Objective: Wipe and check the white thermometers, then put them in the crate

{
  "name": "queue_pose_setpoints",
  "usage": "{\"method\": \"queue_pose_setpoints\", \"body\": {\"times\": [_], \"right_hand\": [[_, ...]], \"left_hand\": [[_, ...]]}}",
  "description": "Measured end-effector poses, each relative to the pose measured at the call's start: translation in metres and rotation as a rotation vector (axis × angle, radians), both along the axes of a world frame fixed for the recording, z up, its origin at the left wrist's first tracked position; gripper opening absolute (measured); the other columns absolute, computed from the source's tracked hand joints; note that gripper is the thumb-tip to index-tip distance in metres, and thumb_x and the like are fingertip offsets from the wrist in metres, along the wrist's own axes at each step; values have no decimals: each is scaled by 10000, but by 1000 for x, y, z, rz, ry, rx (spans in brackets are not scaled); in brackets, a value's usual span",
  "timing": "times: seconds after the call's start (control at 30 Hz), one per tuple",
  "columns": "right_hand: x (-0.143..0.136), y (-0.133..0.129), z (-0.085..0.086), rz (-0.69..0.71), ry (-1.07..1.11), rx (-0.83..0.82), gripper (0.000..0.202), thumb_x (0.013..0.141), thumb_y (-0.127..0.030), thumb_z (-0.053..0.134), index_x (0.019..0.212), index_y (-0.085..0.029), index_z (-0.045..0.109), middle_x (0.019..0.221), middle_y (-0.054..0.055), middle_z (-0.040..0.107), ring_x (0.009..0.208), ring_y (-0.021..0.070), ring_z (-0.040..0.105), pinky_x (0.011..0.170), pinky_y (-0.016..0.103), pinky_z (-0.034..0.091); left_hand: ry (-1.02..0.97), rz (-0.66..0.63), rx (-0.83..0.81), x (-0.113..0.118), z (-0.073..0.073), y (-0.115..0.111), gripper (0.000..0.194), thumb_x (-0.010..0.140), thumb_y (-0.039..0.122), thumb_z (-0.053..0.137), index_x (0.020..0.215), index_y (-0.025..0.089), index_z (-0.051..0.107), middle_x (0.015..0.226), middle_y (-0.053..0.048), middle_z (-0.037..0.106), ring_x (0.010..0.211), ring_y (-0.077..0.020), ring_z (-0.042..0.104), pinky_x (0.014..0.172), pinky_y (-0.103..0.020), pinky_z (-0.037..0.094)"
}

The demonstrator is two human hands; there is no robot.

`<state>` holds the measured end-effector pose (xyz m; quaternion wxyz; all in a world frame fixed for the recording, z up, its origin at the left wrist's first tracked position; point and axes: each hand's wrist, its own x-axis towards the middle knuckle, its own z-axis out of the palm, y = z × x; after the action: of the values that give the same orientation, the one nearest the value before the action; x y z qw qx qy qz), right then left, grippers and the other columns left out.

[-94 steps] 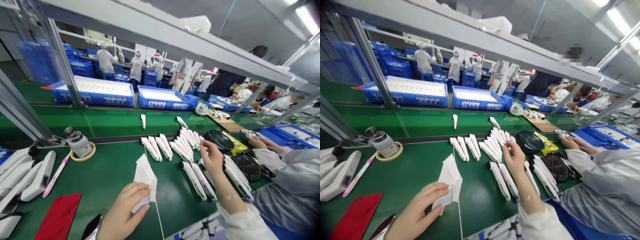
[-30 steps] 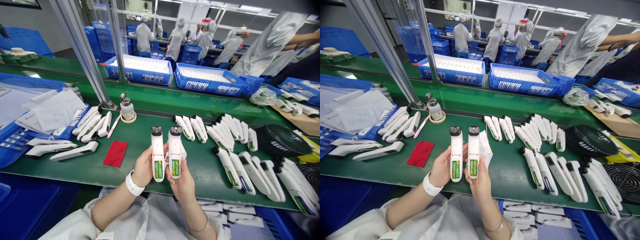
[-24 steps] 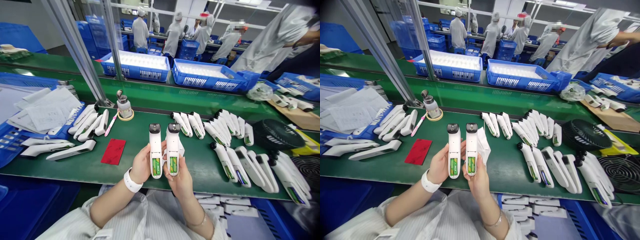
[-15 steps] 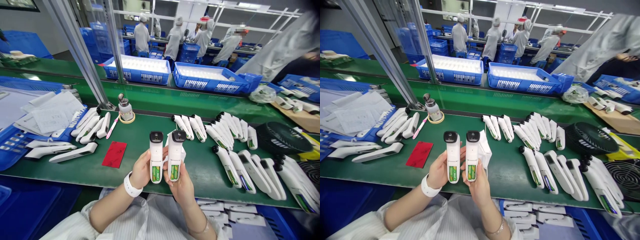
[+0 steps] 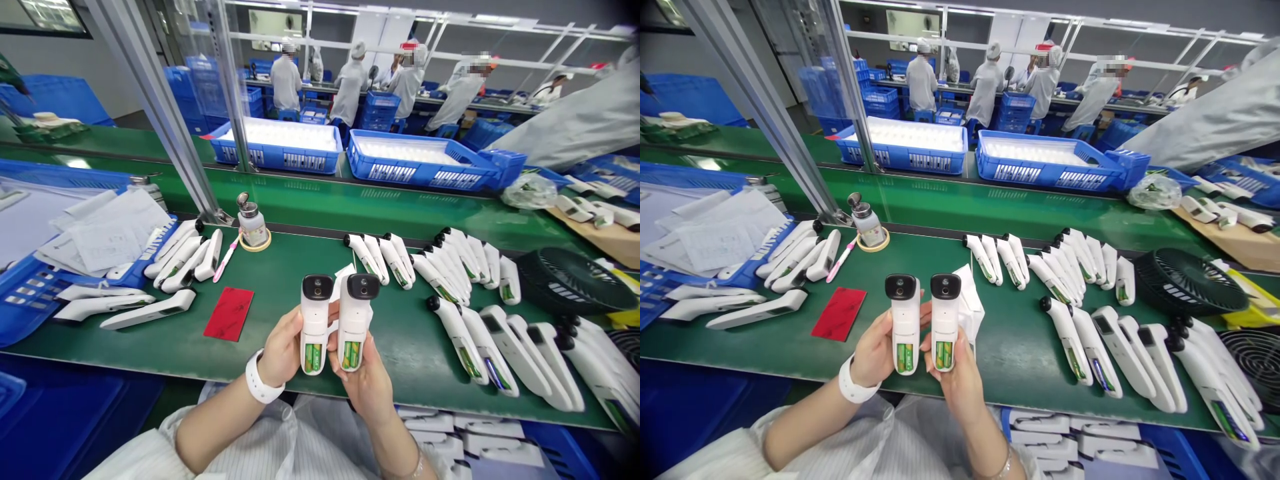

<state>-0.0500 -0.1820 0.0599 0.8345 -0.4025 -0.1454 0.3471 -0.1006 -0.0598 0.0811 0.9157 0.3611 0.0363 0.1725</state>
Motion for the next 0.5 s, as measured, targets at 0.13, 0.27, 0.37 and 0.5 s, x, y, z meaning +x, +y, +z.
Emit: {"method": "queue_pose_setpoints", "body": {"times": [0.13,0.27,0.37,0.5], "right_hand": [[0,-3,-3,-42,-24,2,289,847,-395,538,1093,-261,611,1032,50,646,898,171,593,766,285,487],[-2,-4,-3,23,-69,-77,363,760,-304,673,1116,-285,604,1120,32,638,1027,184,576,923,312,440],[-3,-5,-2,20,-92,-129,364,738,-297,697,1092,-267,614,1064,39,662,986,181,597,865,294,472],[-2,-6,-1,26,-98,-177,397,728,-335,699,1101,-238,605,1048,63,664,967,202,607,809,305,499]], "left_hand": [[67,-2,-28,1,0,2,350,736,326,670,1039,156,626,983,-91,675,866,-224,629,751,-336,492],[116,21,-29,2,0,3,411,666,210,747,1037,187,572,972,-53,671,854,-179,638,768,-302,499],[110,4,-20,3,-1,4,475,657,192,760,1058,214,506,1100,-73,644,948,-205,631,779,-313,504],[116,-19,-20,3,-3,4,513,646,205,773,1067,209,480,1143,-98,631,973,-223,631,757,-295,509]]}}
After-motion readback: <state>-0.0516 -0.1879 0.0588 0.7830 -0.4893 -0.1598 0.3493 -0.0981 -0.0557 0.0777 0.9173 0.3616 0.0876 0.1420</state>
